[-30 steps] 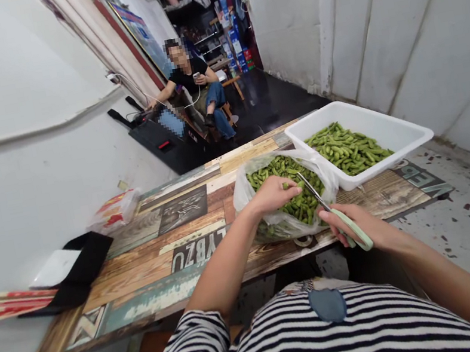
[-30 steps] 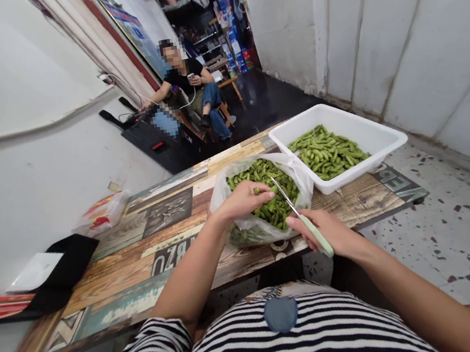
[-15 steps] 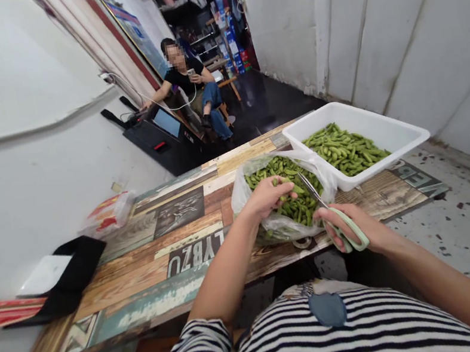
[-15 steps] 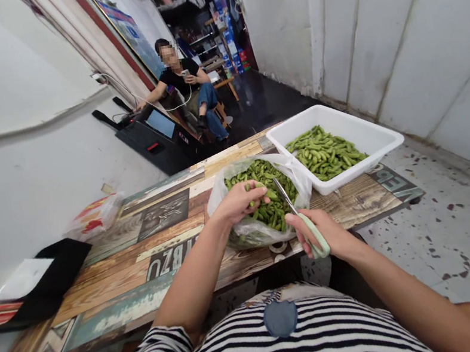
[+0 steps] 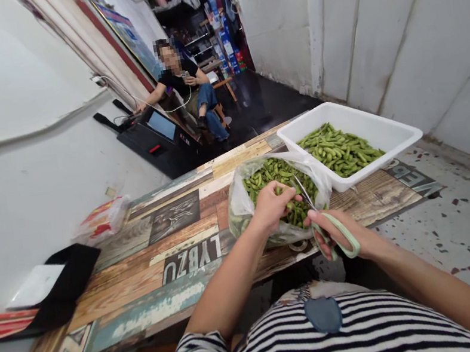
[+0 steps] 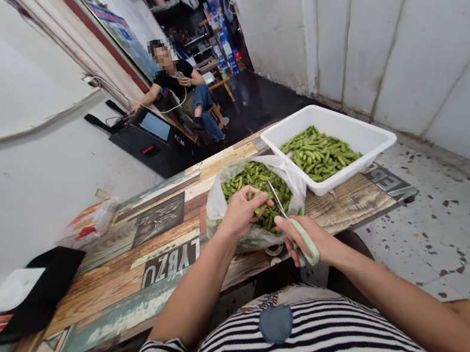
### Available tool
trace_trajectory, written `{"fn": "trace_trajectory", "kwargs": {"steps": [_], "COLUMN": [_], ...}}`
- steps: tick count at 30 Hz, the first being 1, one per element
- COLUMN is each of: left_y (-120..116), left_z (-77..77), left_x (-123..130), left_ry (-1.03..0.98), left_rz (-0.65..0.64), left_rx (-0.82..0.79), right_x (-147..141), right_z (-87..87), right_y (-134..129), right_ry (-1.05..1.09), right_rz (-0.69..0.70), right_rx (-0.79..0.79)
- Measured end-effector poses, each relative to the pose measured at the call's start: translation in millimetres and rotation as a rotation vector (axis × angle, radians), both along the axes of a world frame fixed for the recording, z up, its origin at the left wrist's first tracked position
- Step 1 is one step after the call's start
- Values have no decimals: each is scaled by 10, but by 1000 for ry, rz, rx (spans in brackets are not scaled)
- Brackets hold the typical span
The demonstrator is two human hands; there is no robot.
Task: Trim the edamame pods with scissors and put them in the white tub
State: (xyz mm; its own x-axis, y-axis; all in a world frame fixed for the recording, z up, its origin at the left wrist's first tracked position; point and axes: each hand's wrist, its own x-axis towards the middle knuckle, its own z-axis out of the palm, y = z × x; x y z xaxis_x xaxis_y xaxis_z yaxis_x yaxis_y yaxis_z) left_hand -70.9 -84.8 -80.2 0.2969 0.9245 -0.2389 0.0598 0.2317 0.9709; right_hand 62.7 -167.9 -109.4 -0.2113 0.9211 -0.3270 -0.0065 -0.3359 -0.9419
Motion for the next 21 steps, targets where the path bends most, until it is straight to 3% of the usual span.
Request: {"fn": "trace_trajectory", "kwargs": {"steps": [4,7,11,13,15,18,21], "left_y": [53,272,744,915,954,713,192], "left_z": [68,211,421,510,588,637,486], "left_x": [-91,-37,410,654,740,408,-303], "left_ry": [43,17,18,143,359,702,928], "left_rz": [-10,-22,-19,-122,-227,-245,-296], "left_rx": [-49,8,159,286,478,798,855], "right_x": [-1,82,193,238,298,445,607], "right_z": [-34,-75,-103,-97,-97,-159,-284], "right_y": [-28,-66,-152,-207,-258,-307,-296], "right_ry": [21,89,13,-26,-47,-124,-380], "right_rz": [-7,57,103,84,36,-85,-147], "right_rx": [-97,-98,-42,-33,-11,75,157]}}
